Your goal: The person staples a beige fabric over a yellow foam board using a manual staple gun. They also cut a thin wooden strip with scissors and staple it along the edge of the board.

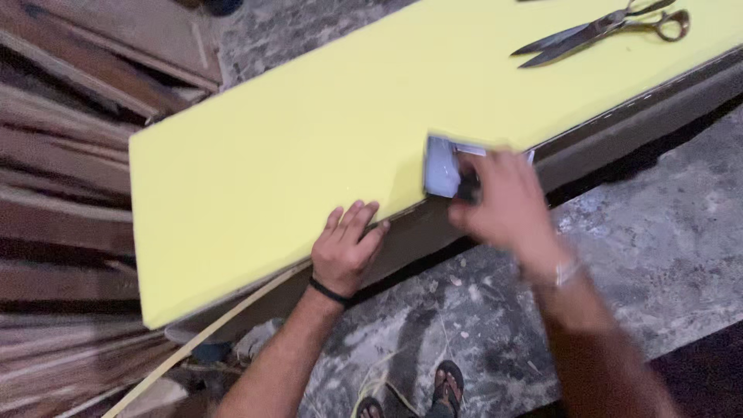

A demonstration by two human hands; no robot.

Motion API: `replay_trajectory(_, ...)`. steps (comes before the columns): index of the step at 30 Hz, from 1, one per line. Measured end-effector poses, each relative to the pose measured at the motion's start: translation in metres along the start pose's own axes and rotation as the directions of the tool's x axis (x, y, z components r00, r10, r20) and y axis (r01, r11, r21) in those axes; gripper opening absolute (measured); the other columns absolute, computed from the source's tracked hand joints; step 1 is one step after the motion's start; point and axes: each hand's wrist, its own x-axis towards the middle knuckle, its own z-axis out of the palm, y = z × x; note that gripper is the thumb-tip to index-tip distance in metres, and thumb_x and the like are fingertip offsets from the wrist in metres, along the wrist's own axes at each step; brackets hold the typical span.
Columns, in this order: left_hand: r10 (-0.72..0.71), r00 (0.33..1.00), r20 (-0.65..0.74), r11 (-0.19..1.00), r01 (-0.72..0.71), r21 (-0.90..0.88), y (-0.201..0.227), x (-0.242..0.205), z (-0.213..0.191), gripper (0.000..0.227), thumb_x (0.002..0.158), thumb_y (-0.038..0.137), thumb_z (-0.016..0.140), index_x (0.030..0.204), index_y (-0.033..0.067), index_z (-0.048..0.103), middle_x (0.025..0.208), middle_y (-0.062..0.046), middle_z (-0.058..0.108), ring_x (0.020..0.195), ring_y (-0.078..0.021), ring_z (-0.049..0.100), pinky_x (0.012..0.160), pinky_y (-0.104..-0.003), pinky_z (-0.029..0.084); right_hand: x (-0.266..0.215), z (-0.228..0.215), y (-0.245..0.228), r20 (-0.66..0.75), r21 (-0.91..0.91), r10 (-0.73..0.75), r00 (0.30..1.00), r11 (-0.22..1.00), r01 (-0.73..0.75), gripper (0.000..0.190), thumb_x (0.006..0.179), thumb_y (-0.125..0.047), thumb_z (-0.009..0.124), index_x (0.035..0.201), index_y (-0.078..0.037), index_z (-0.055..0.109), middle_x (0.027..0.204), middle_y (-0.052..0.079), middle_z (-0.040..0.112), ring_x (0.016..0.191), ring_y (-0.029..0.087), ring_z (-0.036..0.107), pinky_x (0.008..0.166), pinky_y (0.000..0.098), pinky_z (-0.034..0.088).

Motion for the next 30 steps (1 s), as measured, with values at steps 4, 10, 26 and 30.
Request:
replay_trajectory(4,0.011,1.000,0.012,1.000,-0.011,0.017,-0.002,0.000,0.003,0.016,0.086,0.020,0.076,0.102,0.0169,0.076,0.127,-0.007,0.070,0.119,-0.0268,0.068,0.101,-0.049,0.053,-0.080,0.073,0.005,-0.072,0.645,0.088,0.993,0.764,-0.021,0.064,0.066,-0.007,0.062,0.130,-0.005,0.056,0.105,0.011,0.068,0.094,0.027,0.068,0.084,0.0404,0.056)
replay_trajectory(10,-0.003,1.000,0.011,1.000,0.002,0.018,0.000,-0.006,0.007,0.016,0.086,0.023,0.076,0.102,0.0175,0.076,0.127,-0.007,0.070,0.120,-0.0267,0.068,0.101,-0.049,0.053,-0.072,0.153,0.003,-0.198,0.728,-0.004,0.980,0.669,0.150,0.057,0.070,-0.001,0.063,0.126,-0.003,0.056,0.107,0.013,0.066,0.099,0.027,0.067,0.086,0.0383,0.054)
replay_trajectory(26,0.004,1.000,0.013,1.000,-0.003,-0.013,-0.001,-0.006,0.005,0.015,0.089,0.022,0.075,0.103,0.0169,0.076,0.129,-0.007,0.070,0.119,-0.0266,0.069,0.101,-0.048,0.053,-0.061,0.169,-0.006,-0.224,0.710,0.084,0.971,0.697,0.104,0.022,0.081,-0.008,0.068,0.102,-0.006,0.064,0.096,0.006,0.067,0.087,0.020,0.070,0.076,0.0317,0.057)
replay_trajectory(30,0.002,1.000,0.016,1.000,-0.002,-0.031,-0.004,-0.007,0.003,0.014,0.090,0.021,0.074,0.103,0.0168,0.075,0.129,-0.006,0.070,0.120,-0.0259,0.069,0.102,-0.047,0.054,-0.073,0.164,-0.011,-0.238,0.712,-0.043,0.970,0.672,0.204,0.057,0.066,0.000,0.061,0.122,-0.002,0.057,0.105,0.012,0.062,0.099,0.027,0.065,0.088,0.0358,0.051)
